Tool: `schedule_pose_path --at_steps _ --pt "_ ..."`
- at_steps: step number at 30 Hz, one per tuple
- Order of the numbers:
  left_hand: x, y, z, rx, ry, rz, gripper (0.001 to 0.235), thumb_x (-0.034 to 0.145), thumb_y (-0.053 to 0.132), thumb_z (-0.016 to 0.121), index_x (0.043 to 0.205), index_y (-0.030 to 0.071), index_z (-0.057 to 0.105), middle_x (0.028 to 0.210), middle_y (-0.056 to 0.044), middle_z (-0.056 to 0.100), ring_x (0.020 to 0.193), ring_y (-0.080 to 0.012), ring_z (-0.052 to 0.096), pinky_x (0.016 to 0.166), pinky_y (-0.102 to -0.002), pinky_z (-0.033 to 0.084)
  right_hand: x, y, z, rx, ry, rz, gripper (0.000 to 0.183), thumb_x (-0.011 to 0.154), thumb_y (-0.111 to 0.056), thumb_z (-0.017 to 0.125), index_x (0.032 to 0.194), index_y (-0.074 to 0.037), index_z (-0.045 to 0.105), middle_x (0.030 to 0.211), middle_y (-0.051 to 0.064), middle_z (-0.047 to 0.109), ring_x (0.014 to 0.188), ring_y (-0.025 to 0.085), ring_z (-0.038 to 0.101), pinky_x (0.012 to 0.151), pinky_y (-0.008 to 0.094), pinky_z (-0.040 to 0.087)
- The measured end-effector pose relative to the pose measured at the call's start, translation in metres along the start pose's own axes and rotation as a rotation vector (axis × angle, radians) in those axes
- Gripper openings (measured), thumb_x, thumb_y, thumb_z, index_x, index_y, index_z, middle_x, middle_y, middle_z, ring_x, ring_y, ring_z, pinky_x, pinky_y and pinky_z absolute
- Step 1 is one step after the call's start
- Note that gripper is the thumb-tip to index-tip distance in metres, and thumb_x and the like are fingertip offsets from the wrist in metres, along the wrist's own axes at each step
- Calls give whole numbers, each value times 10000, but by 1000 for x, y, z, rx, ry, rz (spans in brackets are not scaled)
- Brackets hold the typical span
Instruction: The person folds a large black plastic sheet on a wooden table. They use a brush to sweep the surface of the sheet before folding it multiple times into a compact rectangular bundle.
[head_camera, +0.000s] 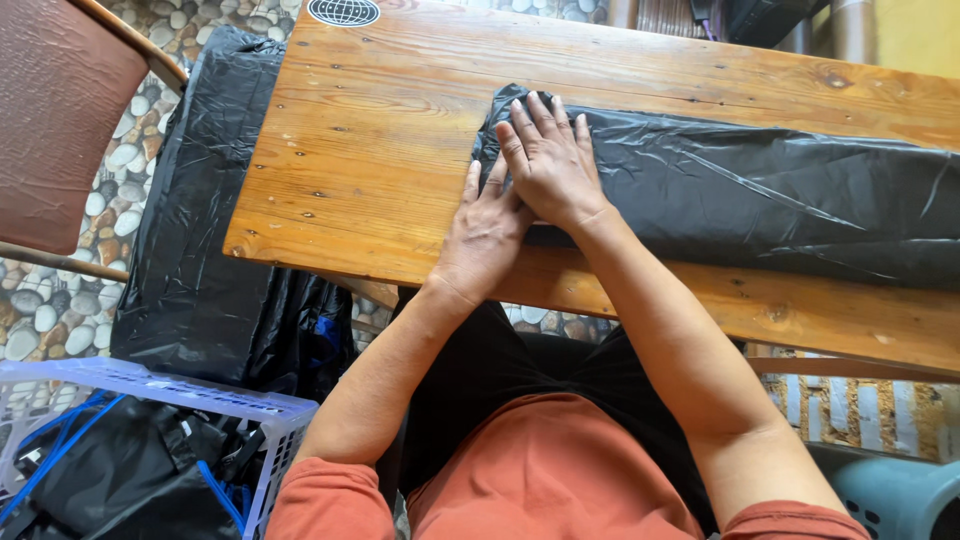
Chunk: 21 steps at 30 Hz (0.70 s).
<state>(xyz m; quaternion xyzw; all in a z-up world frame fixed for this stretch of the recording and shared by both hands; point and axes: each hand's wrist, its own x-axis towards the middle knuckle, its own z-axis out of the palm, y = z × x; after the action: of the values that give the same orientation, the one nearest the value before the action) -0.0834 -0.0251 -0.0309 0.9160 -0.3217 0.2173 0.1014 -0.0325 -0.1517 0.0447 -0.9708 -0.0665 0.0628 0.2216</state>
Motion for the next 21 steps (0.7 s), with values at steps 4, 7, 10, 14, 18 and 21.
schedule_pose_path --at_steps 4,7,10,14,18,21 --pt "1 -1 -24 -80 -69 14 497 955 146 593 1451 143 567 1525 -143 477 1529 -414 261 1221 -661 249 2 13 14 88 80 -24 751 1047 -632 120 1611 -197 357 1692 60 279 1576 304 142 1257 542 35" --pt "2 -6 -33 -275 -111 -12 669 820 126 657 1471 84 508 1571 -172 395 1562 -424 172 1262 -637 169 0 17 16 142 123 -57 681 1121 -588 126 1621 -193 366 1681 103 326 1569 365 203 1274 576 91" --pt "-3 -4 -38 -521 54 -77 842 732 92 673 1528 -12 416 1663 -248 264 1582 -433 132 1287 -584 131 4 26 24 183 158 -67 648 1130 -565 134 1618 -214 375 1680 88 335 1565 358 223 1273 568 106" --pt "-17 5 -42 -311 235 -566 713 1001 417 588 1533 -23 411 1519 -263 444 1402 -457 442 1160 -567 345 8 30 35 119 221 -67 601 1139 -536 171 1605 -241 412 1665 57 372 1552 346 270 1263 565 147" --pt "-19 -11 -28 -130 98 -602 833 949 847 397 1133 110 740 1136 -66 561 1201 -281 508 1031 -473 357 9 32 39 109 254 -88 577 1146 -515 201 1597 -240 432 1656 46 391 1542 347 291 1256 570 162" --pt "-13 -7 -24 -140 168 -545 694 916 771 569 980 96 720 1028 -85 551 1123 -330 518 980 -505 374 10 36 42 107 279 -93 551 1151 -482 224 1593 -233 440 1648 60 402 1532 359 305 1249 582 182"
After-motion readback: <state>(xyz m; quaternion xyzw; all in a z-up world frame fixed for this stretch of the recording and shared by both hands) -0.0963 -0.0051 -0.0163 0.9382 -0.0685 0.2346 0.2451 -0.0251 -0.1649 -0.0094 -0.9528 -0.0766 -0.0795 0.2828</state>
